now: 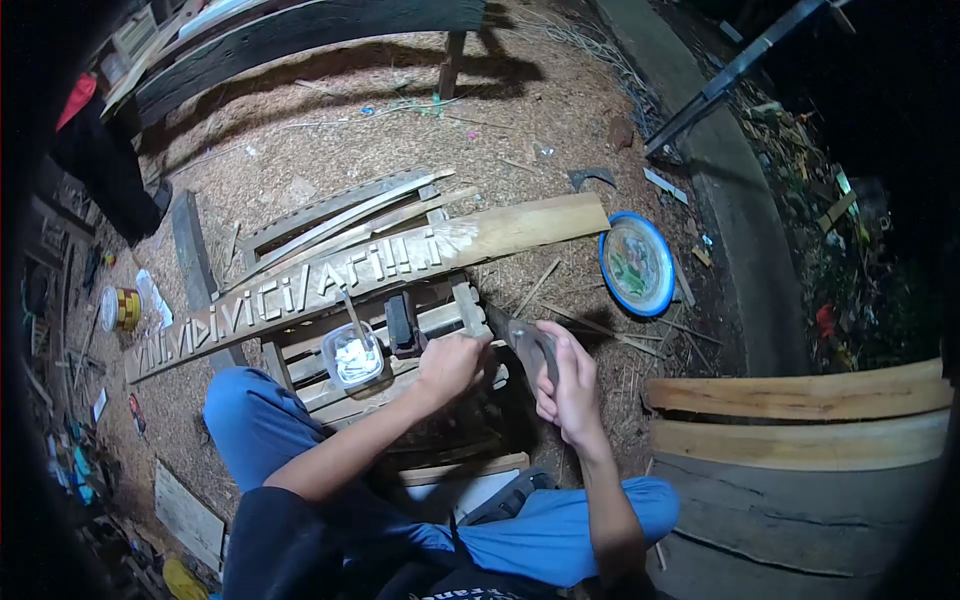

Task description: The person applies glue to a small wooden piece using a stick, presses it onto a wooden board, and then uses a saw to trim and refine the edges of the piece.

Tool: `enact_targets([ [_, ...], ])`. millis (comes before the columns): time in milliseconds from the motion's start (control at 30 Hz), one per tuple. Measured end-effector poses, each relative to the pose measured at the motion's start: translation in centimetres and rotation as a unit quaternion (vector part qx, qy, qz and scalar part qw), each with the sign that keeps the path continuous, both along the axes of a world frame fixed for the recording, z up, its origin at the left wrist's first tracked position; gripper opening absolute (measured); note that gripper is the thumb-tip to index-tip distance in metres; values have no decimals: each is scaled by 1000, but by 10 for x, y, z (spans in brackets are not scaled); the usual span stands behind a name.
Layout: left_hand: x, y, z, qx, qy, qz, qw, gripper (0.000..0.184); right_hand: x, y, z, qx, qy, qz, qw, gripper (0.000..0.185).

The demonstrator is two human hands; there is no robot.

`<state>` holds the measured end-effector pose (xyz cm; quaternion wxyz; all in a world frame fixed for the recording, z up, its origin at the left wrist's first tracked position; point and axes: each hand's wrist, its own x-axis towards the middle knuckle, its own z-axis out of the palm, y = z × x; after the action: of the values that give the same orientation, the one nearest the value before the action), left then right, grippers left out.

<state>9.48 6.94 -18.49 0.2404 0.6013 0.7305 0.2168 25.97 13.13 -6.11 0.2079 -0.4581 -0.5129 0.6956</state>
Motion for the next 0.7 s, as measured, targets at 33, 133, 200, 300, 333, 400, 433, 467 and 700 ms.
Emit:
enact_targets([
  [33, 2, 0, 1, 0, -12, 15, 1000, 24, -1, 3, 6, -1, 2, 19, 1000, 45],
  [133, -1, 2, -6, 13, -16, 28, 999, 25, 19, 0, 52, -18, -14, 67, 997, 45],
  [200, 1, -1, -10, 54, -20, 42, 997, 21, 24, -1, 48, 5, -21, 76, 997, 45],
  [300, 3, -1, -3, 31, 1, 28, 999, 13, 8, -6, 3, -26, 29, -37, 999, 44],
  [333, 1, 1, -4, 9, 5, 11, 1000, 23, 2, -6, 5, 4, 21, -15, 1000, 44],
  [400, 1, 0, -7, 36, -15, 34, 999, 22, 6, -12, 39, -5, -6, 32, 999, 44],
  [433, -1, 2, -8, 39, -14, 49, 998, 22, 26, -19, 57, 26, 1, 59, 998, 44],
  [467, -1, 2, -8, 39, -15, 52, 998, 19, 29, -18, 46, 27, -3, 26, 999, 43],
  [700, 1, 3, 1, 25, -13, 42, 999, 20, 17, -19, 48, 39, -21, 73, 996, 42],
])
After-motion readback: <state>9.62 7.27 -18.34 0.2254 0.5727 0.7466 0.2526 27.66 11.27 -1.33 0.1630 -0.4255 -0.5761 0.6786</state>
